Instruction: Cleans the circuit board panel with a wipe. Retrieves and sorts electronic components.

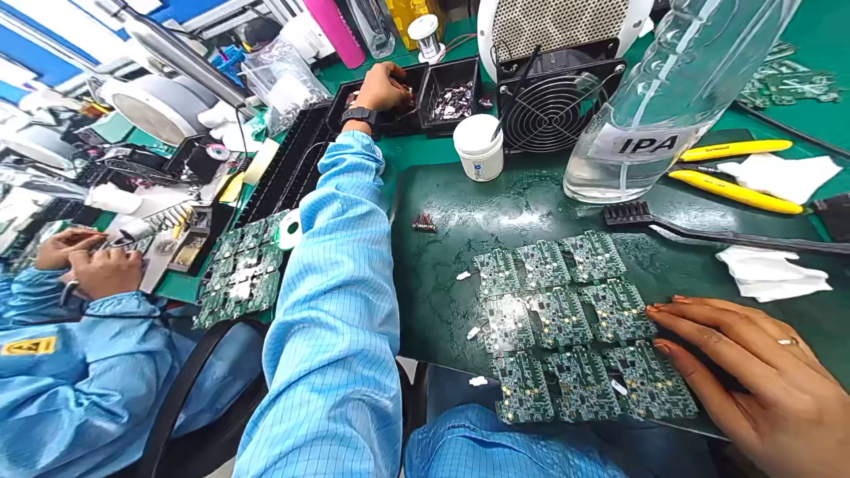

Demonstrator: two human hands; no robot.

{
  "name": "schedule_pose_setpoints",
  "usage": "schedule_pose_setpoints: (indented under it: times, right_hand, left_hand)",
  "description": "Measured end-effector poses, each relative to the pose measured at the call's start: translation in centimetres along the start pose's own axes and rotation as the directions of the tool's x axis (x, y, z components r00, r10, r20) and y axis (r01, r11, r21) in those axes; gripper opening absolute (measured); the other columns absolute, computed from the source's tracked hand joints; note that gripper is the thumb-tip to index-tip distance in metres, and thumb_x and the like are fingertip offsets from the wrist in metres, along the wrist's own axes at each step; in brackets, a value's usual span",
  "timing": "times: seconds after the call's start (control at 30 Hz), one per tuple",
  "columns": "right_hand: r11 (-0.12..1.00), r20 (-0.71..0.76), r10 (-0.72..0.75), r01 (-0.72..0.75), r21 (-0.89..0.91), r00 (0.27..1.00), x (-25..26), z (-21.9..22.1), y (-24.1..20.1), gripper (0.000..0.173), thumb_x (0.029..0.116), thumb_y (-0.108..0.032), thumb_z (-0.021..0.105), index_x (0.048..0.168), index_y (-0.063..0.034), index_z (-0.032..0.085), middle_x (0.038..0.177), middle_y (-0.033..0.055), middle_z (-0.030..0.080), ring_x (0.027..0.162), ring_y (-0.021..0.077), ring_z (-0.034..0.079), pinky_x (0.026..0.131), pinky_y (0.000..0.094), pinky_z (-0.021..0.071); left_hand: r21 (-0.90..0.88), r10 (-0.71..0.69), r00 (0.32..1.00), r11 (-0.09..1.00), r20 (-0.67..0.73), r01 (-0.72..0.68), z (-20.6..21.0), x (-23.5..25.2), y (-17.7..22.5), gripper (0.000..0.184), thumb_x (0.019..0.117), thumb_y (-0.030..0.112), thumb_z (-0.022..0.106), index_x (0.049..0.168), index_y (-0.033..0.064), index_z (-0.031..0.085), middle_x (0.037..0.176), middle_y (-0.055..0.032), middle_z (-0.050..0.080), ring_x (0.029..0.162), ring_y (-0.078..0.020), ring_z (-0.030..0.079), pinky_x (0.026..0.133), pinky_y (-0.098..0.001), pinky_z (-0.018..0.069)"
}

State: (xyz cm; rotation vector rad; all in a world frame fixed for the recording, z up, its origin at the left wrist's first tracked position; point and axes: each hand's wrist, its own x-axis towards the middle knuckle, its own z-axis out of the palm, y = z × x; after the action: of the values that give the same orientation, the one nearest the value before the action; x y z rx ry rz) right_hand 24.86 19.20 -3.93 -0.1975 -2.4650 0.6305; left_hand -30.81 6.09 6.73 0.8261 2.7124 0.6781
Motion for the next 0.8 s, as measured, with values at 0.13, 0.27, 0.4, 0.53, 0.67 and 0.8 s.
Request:
schedule_pose_setpoints:
  times: [0.13, 0.27, 0.4, 0.53, 0.67, 0.8]
  right_hand:
    - [1.000, -0.010, -0.004, 0.004, -0.005, 1.000, 0.0, 0.0, 0.0, 0.034, 0.1066, -0.035, 0.051, 0.112, -0.0105, 0.075, 0.109, 0.0134, 0.074, 0.115, 0.0285, 0.063, 0.104, 0.0394, 0.0410]
    - [1.000, -0.014, -0.001, 0.001, -0.007, 1.000, 0.0, 0.1, -0.1, 0.035, 0.1067, -0.035, 0.051, 0.113, -0.0107, 0.075, 0.109, 0.0135, 0.074, 0.115, 0.0282, 0.063, 0.104, 0.0388, 0.0407]
    - [1.000, -0.006, 0.004, -0.004, -0.006, 1.000, 0.0, 0.0, -0.1, 0.035, 0.1063, -0.035, 0.052, 0.113, -0.0102, 0.075, 0.110, 0.0144, 0.074, 0.115, 0.0294, 0.064, 0.104, 0.0402, 0.0411]
    - [1.000, -0.005, -0.003, 0.003, -0.002, 1.000, 0.0, 0.1, 0.0, 0.036, 0.1065, -0.035, 0.051, 0.113, -0.0086, 0.075, 0.110, 0.0164, 0.074, 0.115, 0.0314, 0.064, 0.104, 0.0414, 0.0414]
    - [1.000, -0.018, -0.010, 0.010, -0.006, 1.000, 0.0, 0.2, 0.0, 0.036, 0.1066, -0.035, 0.050, 0.113, -0.0089, 0.075, 0.110, 0.0161, 0.074, 0.114, 0.0316, 0.064, 0.103, 0.0422, 0.0420]
    - [1.000, -0.035, -0.023, 0.023, -0.011, 0.999, 0.0, 0.3, 0.0, 0.038, 0.1071, -0.037, 0.049, 0.112, -0.0093, 0.075, 0.109, 0.0152, 0.074, 0.113, 0.0315, 0.064, 0.101, 0.0420, 0.0430]
  left_hand:
    - [-0.299, -0.056, 0.997, 0.953, -0.049, 0.039, 0.4, -0.6, 0.2, 0.057, 0.0993, 0.001, 0.060, 0.151, -0.0020, 0.035, 0.126, -0.0237, 0.063, 0.098, -0.0228, 0.071, 0.088, -0.0359, 0.0577]
    - [-0.395, -0.026, 0.993, 0.919, -0.117, -0.022, -0.4, -1.6, 0.7, 0.058, 0.0988, 0.001, 0.060, 0.151, -0.0008, 0.034, 0.123, -0.0211, 0.063, 0.096, -0.0197, 0.070, 0.086, -0.0331, 0.0576]
    - [-0.305, 0.126, 0.988, 0.941, -0.087, -0.147, -2.0, -3.0, 0.9, 0.038, 0.1004, 0.002, 0.057, 0.138, -0.0033, 0.051, 0.116, -0.0164, 0.065, 0.091, -0.0135, 0.067, 0.083, -0.0283, 0.0558]
    - [-0.302, 0.170, 0.982, 0.935, -0.085, -0.188, -3.4, -4.9, 1.3, 0.028, 0.1035, 0.006, 0.053, 0.129, -0.0038, 0.056, 0.111, -0.0106, 0.065, 0.086, -0.0077, 0.067, 0.080, -0.0256, 0.0563]
    - [-0.337, 0.156, 0.979, 0.922, -0.130, -0.192, -4.3, -5.5, 0.9, 0.022, 0.1015, 0.004, 0.055, 0.122, -0.0036, 0.054, 0.100, -0.0066, 0.064, 0.079, -0.0062, 0.066, 0.076, -0.0242, 0.0571]
    - [-0.306, 0.123, 0.976, 0.936, -0.178, -0.174, -4.0, -5.0, 0.5, 0.027, 0.0989, 0.003, 0.060, 0.123, -0.0060, 0.051, 0.098, -0.0092, 0.067, 0.077, -0.0059, 0.067, 0.076, -0.0238, 0.0567]
